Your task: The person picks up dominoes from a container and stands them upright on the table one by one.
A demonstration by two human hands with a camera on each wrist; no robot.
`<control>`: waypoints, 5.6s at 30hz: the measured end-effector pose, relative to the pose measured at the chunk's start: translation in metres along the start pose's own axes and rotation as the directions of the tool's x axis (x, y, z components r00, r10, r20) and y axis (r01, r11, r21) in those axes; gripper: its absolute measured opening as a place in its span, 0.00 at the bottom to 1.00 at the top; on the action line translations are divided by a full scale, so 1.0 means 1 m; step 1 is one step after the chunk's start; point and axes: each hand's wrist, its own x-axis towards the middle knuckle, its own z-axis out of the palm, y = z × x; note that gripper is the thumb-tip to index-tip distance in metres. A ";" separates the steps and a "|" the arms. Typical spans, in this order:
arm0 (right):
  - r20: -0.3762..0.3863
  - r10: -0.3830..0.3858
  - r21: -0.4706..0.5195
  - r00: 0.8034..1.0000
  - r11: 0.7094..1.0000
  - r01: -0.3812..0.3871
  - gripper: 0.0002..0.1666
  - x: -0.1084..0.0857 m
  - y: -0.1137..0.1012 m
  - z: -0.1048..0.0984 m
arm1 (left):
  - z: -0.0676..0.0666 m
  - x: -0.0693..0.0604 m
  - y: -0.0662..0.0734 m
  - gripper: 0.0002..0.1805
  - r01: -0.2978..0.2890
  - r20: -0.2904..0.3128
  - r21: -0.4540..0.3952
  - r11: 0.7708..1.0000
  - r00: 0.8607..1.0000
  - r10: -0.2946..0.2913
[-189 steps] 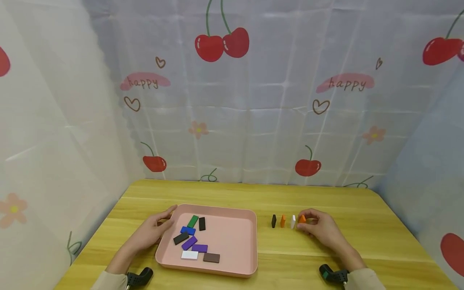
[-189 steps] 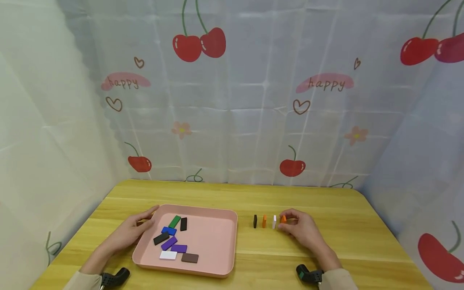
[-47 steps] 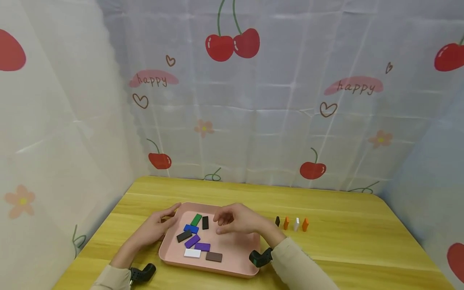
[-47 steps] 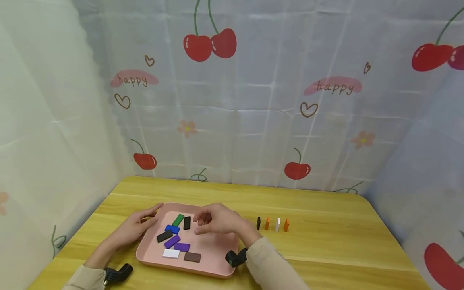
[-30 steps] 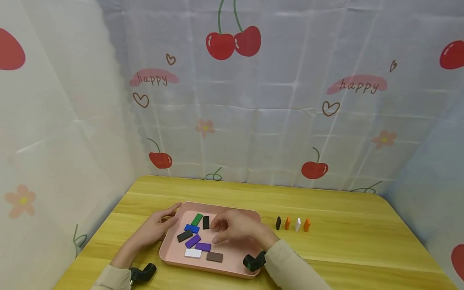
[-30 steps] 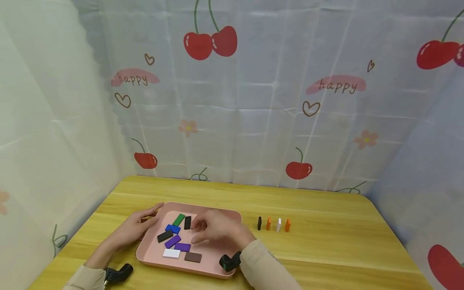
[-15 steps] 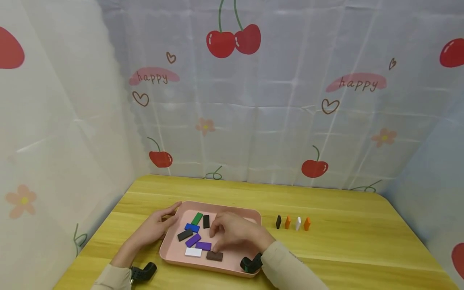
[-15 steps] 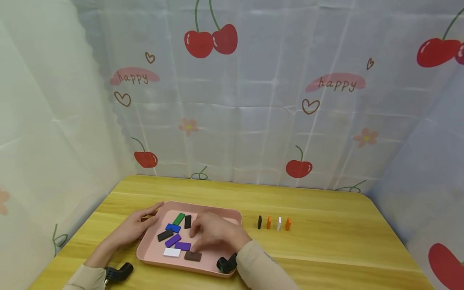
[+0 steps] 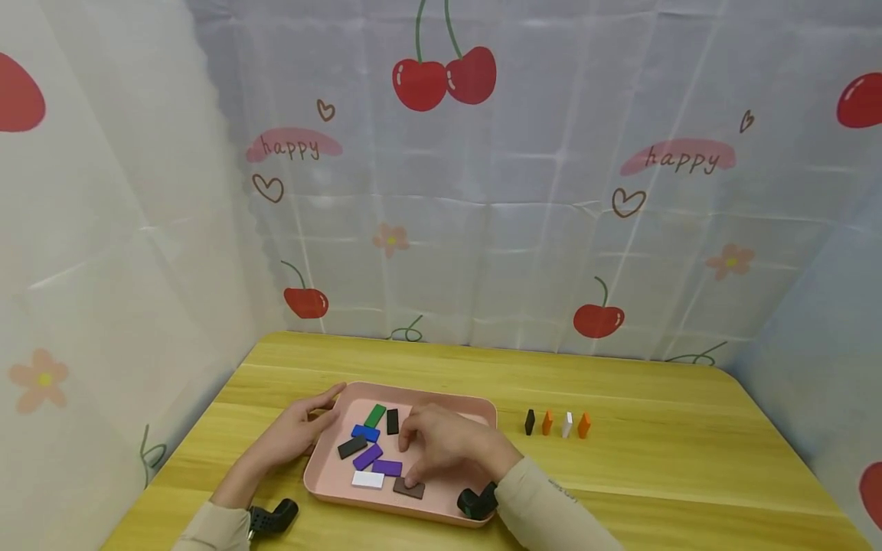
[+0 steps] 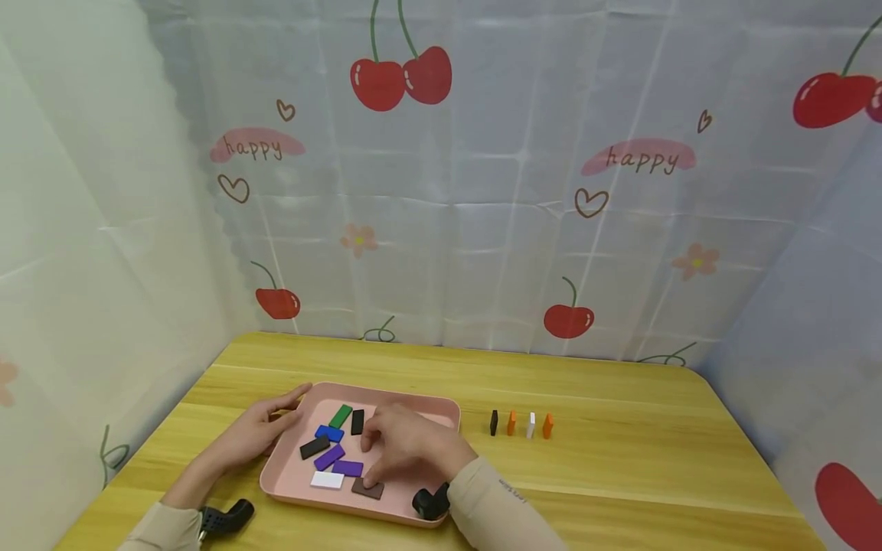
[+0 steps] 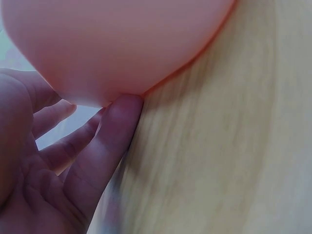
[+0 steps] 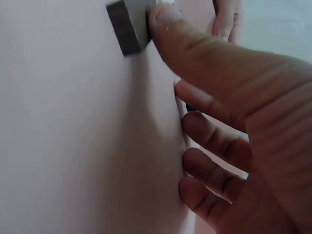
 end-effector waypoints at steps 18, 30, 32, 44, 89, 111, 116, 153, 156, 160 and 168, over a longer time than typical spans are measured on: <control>-0.034 0.045 0.146 0.998 0.989 -0.040 0.06 0.003 0.013 -0.007 | -0.001 0.000 0.003 0.29 -0.012 0.003 -0.001 1.000 1.000 0.012; -0.094 0.058 0.189 0.994 0.981 -0.039 0.06 0.006 0.017 -0.002 | 0.001 -0.002 0.002 0.28 -0.005 0.001 -0.017 1.000 1.000 0.005; -0.090 0.042 0.189 0.995 0.982 -0.024 0.05 0.006 0.017 -0.002 | 0.000 -0.002 0.002 0.28 -0.001 -0.001 -0.018 1.000 1.000 0.001; -0.090 0.024 0.099 0.996 0.995 -0.015 0.06 0.010 0.008 -0.003 | -0.003 -0.001 0.005 0.28 0.007 0.006 -0.021 1.000 1.000 -0.006; -0.182 -0.033 0.249 0.983 0.965 0.079 0.14 -0.038 0.012 -0.029 | 0.001 0.001 0.008 0.28 0.008 -0.006 0.010 1.000 1.000 -0.008; -0.229 -0.019 0.401 0.973 0.909 0.112 0.16 -0.095 0.027 -0.036 | 0.002 0.000 0.010 0.28 0.007 0.005 -0.011 1.000 1.000 -0.007; -0.232 -0.011 0.407 0.973 0.907 0.107 0.15 -0.106 0.035 -0.034 | 0.001 -0.001 0.011 0.28 0.018 0.006 -0.020 1.000 1.000 -0.017; -0.414 0.096 0.522 0.905 0.840 0.150 0.17 -0.164 0.076 -0.011 | -0.001 -0.002 0.010 0.28 0.053 0.031 -0.118 0.992 0.998 -0.050; -0.410 0.131 0.528 0.903 0.841 0.118 0.18 -0.170 0.083 -0.009 | -0.001 -0.001 0.010 0.28 0.056 0.034 -0.128 0.990 0.998 -0.052; -0.410 0.188 0.529 0.893 0.846 0.065 0.18 -0.179 0.097 -0.010 | -0.001 0.000 0.011 0.28 0.057 0.035 -0.129 0.990 0.998 -0.053; -0.412 0.278 0.519 0.868 0.854 -0.028 0.19 -0.194 0.119 -0.012 | 0.000 -0.001 0.010 0.29 0.055 0.032 -0.093 0.994 0.998 -0.053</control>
